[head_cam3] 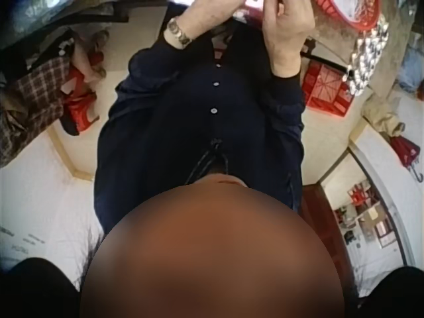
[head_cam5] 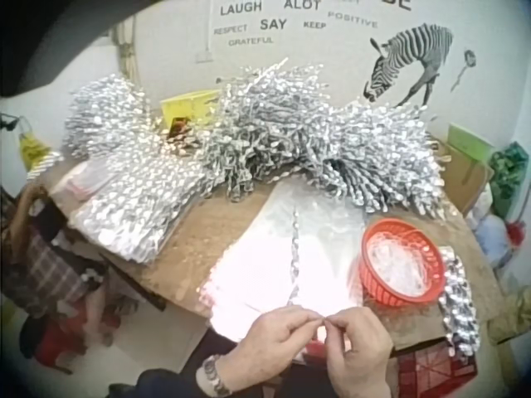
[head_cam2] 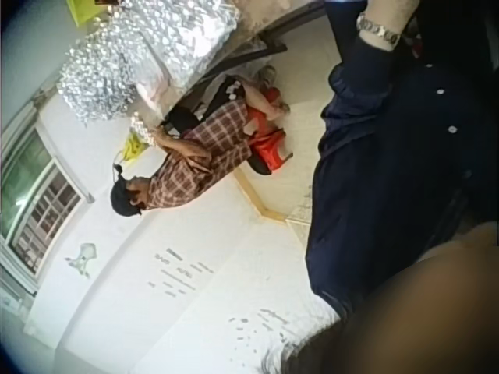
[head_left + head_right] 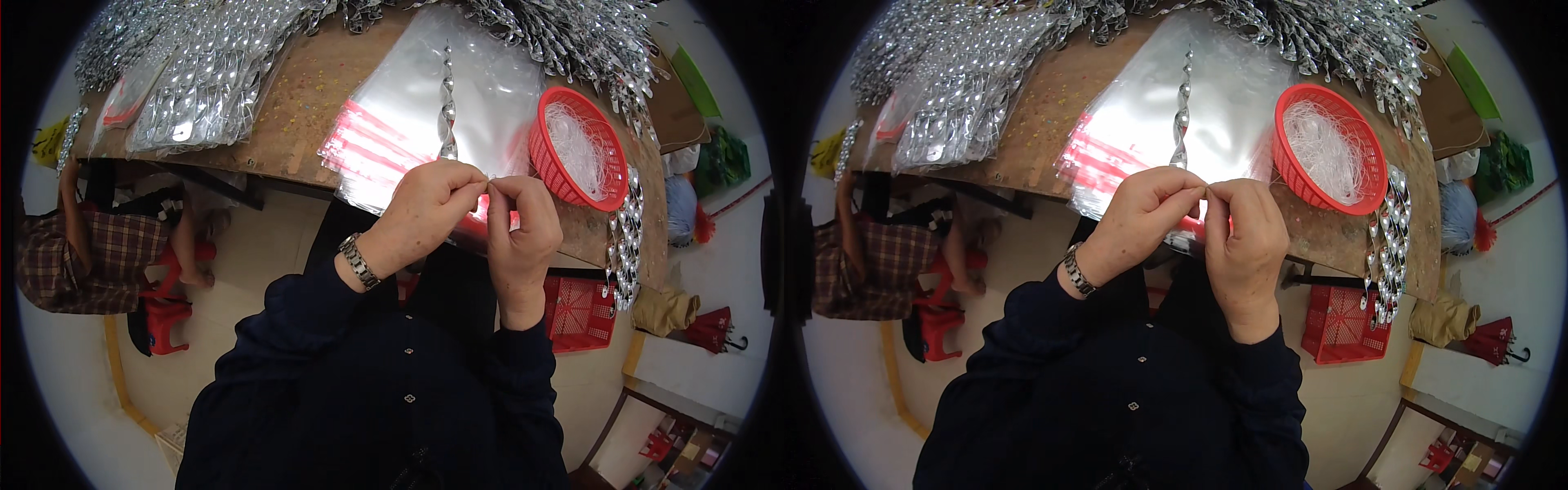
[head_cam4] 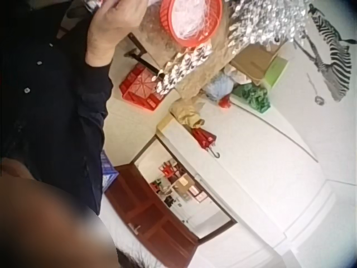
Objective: Packing silver spiral Christmas ornaments into individual plastic bags at a factory workbench.
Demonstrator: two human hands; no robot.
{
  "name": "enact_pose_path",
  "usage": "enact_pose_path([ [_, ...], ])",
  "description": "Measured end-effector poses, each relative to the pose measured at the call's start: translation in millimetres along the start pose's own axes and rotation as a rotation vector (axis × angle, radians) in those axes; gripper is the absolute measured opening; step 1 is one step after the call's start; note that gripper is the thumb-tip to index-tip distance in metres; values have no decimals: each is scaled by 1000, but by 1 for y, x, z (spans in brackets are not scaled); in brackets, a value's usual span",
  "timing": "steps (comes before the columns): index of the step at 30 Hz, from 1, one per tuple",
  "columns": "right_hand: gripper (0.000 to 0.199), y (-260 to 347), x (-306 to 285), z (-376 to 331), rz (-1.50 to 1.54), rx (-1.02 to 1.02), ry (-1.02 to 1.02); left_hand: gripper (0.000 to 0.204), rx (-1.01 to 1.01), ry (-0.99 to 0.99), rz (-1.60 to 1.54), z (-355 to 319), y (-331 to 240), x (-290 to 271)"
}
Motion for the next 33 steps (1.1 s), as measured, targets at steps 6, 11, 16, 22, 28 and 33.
enact_pose_path([
  [6,8,1,1,0,-21,-49,-35,19,-139,103,24,0,2,2],
  [11,6,-8,3,-2,55,77,-6,22,-132,42,-68,-1,5,2],
  [16,4,-27,9,-10,274,332,34,20,-214,89,-98,0,8,-2],
  [22,7,-39,14,-18,560,631,87,22,-238,61,-157,-1,15,2],
  [28,10,-45,18,-22,700,723,110,18,-223,122,-153,0,12,3],
  [33,10,-48,18,-22,878,855,90,14,-264,177,-136,-3,10,3],
])
Point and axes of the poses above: each hand's wrist, its own z-axis towards the middle knuckle, its own x-axis out of the palm, y = z × x, the point moved 7 cm from there along z, towards the middle knuckle, and after that the axes turned 12 degrees about -y, right-handed, at the moved point
